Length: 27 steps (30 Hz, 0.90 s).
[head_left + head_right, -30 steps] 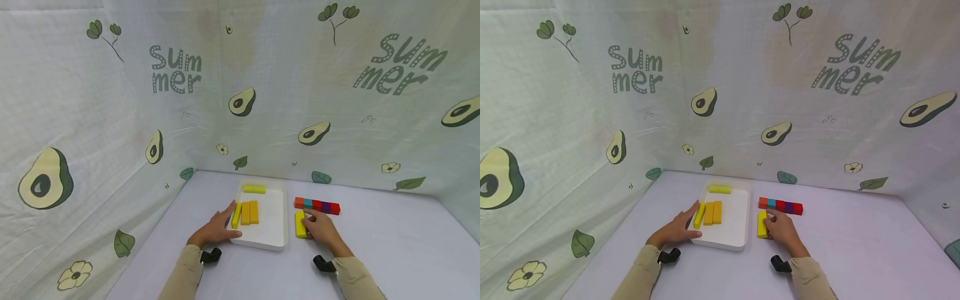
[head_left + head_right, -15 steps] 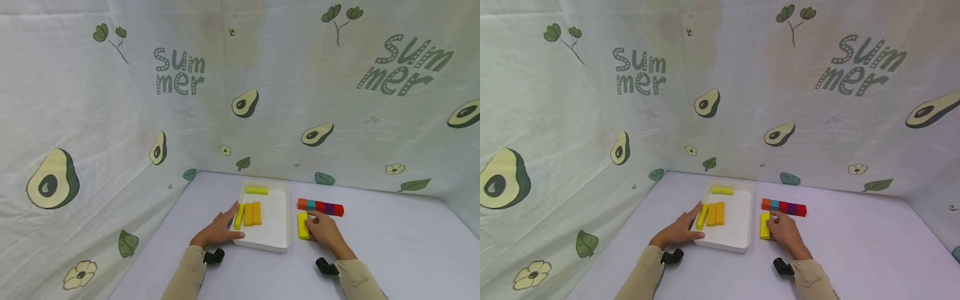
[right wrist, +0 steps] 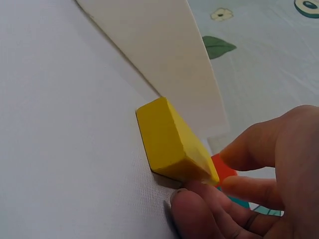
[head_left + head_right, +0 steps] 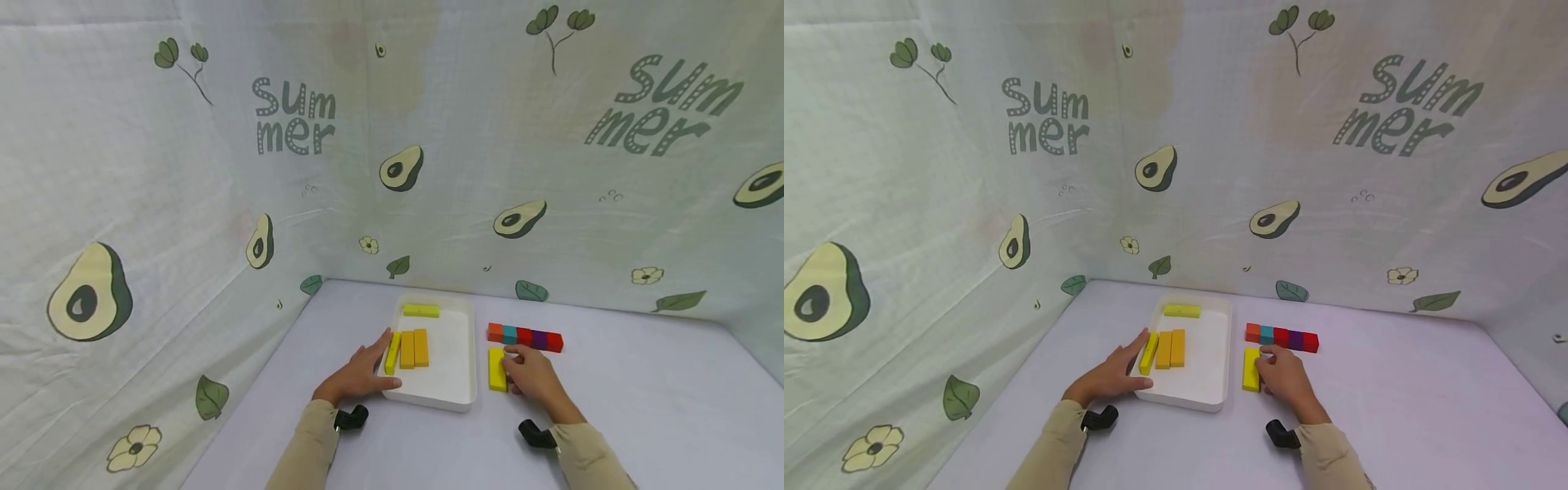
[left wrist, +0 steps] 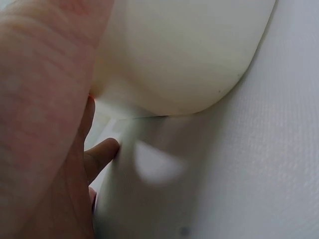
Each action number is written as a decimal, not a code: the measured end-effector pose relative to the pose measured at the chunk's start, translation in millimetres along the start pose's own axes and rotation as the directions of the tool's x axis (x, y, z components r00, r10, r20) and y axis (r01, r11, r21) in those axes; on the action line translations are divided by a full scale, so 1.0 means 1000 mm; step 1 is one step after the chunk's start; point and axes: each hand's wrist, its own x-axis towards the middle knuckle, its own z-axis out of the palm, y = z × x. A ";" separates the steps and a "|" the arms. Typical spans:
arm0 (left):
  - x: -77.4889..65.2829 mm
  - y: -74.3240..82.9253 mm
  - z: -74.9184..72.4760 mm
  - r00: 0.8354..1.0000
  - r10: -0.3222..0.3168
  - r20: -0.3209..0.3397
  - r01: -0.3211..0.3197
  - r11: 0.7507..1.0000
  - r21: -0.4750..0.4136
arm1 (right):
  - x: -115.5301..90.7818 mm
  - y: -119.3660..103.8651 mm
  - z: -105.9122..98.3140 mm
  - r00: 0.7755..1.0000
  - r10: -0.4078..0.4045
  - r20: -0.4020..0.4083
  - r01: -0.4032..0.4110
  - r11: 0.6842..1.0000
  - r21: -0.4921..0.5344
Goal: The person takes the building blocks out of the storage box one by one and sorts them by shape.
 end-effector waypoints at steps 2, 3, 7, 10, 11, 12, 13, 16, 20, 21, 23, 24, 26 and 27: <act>0.001 0.002 -0.001 1.000 -0.006 -0.005 0.006 1.000 0.003 | 0.001 0.001 -0.001 1.000 -0.005 0.001 0.005 1.000 0.014; 0.001 0.002 -0.001 1.000 -0.003 -0.009 0.003 1.000 -0.002 | 0.002 0.002 -0.002 1.000 -0.004 0.001 0.004 1.000 0.024; 0.002 0.003 0.000 1.000 -0.004 -0.006 0.004 1.000 -0.004 | 0.003 0.005 -0.004 1.000 0.024 0.003 -0.024 0.996 0.080; 0.001 0.003 -0.001 1.000 -0.015 -0.001 0.015 1.000 -0.002 | 0.004 0.005 -0.007 0.999 0.042 0.006 -0.042 0.992 0.122; 0.000 0.003 -0.001 1.000 -0.020 -0.002 0.020 1.000 0.002 | 0.004 0.004 -0.008 0.999 0.043 0.001 -0.043 0.990 0.131; 0.000 0.004 -0.002 1.000 -0.023 -0.003 0.023 1.000 0.007 | 0.004 0.003 -0.009 0.999 0.044 -0.006 -0.043 0.990 0.137; 0.000 0.004 -0.003 1.000 -0.026 -0.003 0.026 1.000 0.011 | 0.004 0.002 -0.010 0.999 0.044 -0.013 -0.042 0.989 0.143; 0.000 0.005 -0.004 1.000 -0.028 -0.004 0.028 0.999 0.027 | 0.003 -0.002 -0.015 0.998 0.042 -0.041 -0.035 0.987 0.157; 0.000 0.006 -0.004 0.999 -0.031 0.005 0.031 0.999 0.034 | 0.004 -0.007 -0.017 0.997 0.046 -0.059 -0.033 0.979 0.203; 0.000 0.006 -0.004 0.999 -0.033 0.006 0.032 0.999 0.034 | 0.005 -0.008 -0.017 0.997 0.045 -0.057 -0.032 0.976 0.214; 0.000 0.005 -0.003 0.999 -0.034 0.007 0.034 0.999 0.030 | 0.006 -0.010 -0.016 0.998 0.037 -0.055 -0.023 0.973 0.230; 0.000 0.004 -0.002 0.999 -0.033 0.006 0.033 0.999 0.029 | 0.007 -0.011 -0.015 0.998 0.034 -0.053 -0.020 0.971 0.238; 0.000 0.003 -0.001 1.000 -0.031 0.005 0.030 0.999 0.027 | 0.009 -0.013 -0.015 0.999 0.024 -0.042 -0.013 0.969 0.246; 0.001 0.002 0.000 1.000 -0.030 0.005 0.030 0.999 0.025 | 0.010 -0.014 -0.014 0.999 0.015 -0.033 -0.007 0.968 0.251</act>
